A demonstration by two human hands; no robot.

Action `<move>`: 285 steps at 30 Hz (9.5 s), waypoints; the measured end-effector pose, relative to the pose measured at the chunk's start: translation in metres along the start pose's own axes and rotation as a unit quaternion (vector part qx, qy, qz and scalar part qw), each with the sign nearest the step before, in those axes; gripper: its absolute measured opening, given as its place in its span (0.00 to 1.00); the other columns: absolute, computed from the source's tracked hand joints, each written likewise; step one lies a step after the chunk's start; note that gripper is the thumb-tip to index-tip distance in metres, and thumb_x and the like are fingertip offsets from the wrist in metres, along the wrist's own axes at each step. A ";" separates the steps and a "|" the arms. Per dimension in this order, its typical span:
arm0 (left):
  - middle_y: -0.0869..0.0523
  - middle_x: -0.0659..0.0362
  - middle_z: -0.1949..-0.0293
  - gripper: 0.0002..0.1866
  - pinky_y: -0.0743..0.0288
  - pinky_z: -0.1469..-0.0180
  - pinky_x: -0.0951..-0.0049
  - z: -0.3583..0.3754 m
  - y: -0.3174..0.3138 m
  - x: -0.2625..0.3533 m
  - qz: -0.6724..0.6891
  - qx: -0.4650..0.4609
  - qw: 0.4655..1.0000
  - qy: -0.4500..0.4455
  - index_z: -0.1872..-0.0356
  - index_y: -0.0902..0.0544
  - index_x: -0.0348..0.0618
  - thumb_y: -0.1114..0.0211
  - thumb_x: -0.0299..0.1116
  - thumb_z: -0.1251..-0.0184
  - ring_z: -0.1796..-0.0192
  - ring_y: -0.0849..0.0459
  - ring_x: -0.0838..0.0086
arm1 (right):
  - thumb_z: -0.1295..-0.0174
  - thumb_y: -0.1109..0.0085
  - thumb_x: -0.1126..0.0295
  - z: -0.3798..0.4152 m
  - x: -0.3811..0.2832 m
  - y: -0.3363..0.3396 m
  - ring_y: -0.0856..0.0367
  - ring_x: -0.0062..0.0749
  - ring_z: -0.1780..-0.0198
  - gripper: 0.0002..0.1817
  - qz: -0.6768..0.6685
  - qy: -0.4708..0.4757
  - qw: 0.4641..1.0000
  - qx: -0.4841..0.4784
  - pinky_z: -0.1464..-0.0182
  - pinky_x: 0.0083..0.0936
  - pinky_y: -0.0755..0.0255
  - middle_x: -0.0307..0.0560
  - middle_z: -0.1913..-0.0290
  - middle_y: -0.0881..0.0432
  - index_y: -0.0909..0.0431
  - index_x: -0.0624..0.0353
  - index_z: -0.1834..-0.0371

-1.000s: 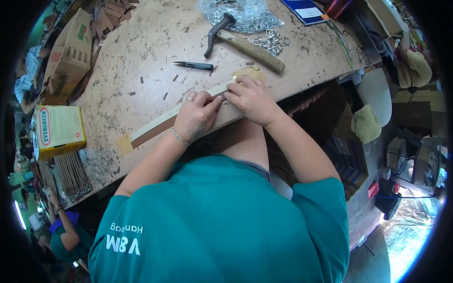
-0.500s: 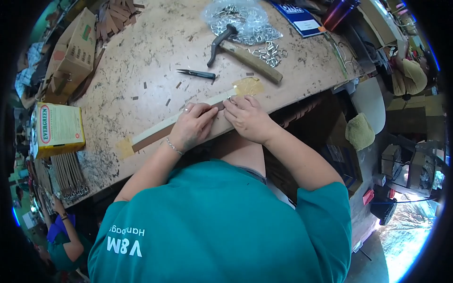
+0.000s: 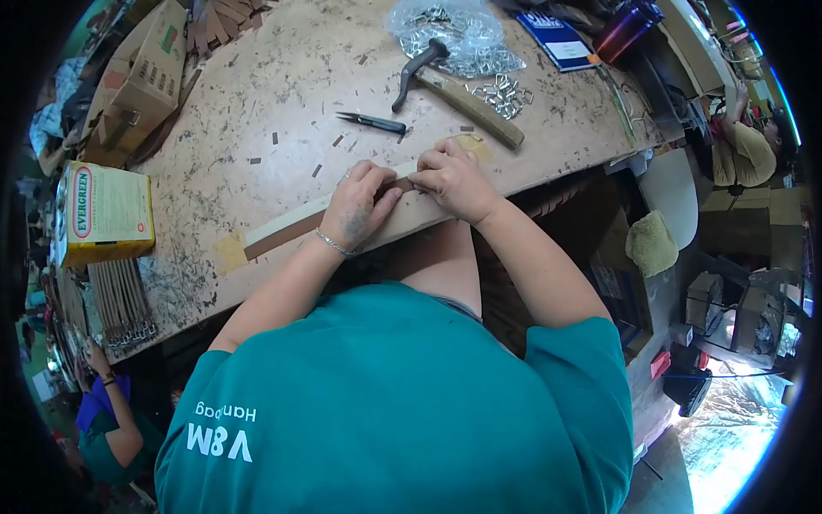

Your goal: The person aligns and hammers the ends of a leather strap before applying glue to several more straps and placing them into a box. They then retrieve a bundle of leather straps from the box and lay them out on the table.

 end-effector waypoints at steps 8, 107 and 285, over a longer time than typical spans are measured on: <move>0.26 0.62 0.58 0.17 0.30 0.61 0.65 0.036 0.017 0.019 -0.196 -0.041 0.977 -0.079 0.56 0.22 0.47 0.38 0.39 0.49 0.55 0.28 0.67 | 0.52 0.40 0.62 -0.027 0.043 0.033 0.33 0.43 0.51 0.24 0.110 -0.091 0.985 0.096 0.51 0.38 0.36 0.45 0.54 0.29 0.28 0.45 0.48; 0.35 0.47 0.41 0.26 0.46 0.39 0.54 0.058 0.137 -0.132 -0.363 0.090 0.900 0.223 0.44 0.31 0.45 0.47 0.47 0.41 0.37 0.41 0.55 | 0.51 0.41 0.60 0.062 0.097 0.041 0.35 0.43 0.49 0.20 0.067 -0.326 0.899 0.283 0.47 0.39 0.40 0.45 0.51 0.31 0.25 0.52 0.53; 0.31 0.53 0.46 0.23 0.36 0.49 0.57 0.255 0.087 -0.184 -0.349 -0.350 0.806 0.326 0.45 0.34 0.36 0.48 0.39 0.38 0.43 0.34 0.66 | 0.53 0.39 0.55 0.174 0.333 0.275 0.21 0.40 0.60 0.17 0.181 -0.579 0.700 0.377 0.57 0.31 0.30 0.50 0.63 0.19 0.19 0.56 0.65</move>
Point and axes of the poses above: each hand's wrist, its own z-axis away from the middle knuckle, its own y-axis out of the back of the hand, x = y × z, the point moved 6 cm from there along -z, towards the middle knuckle
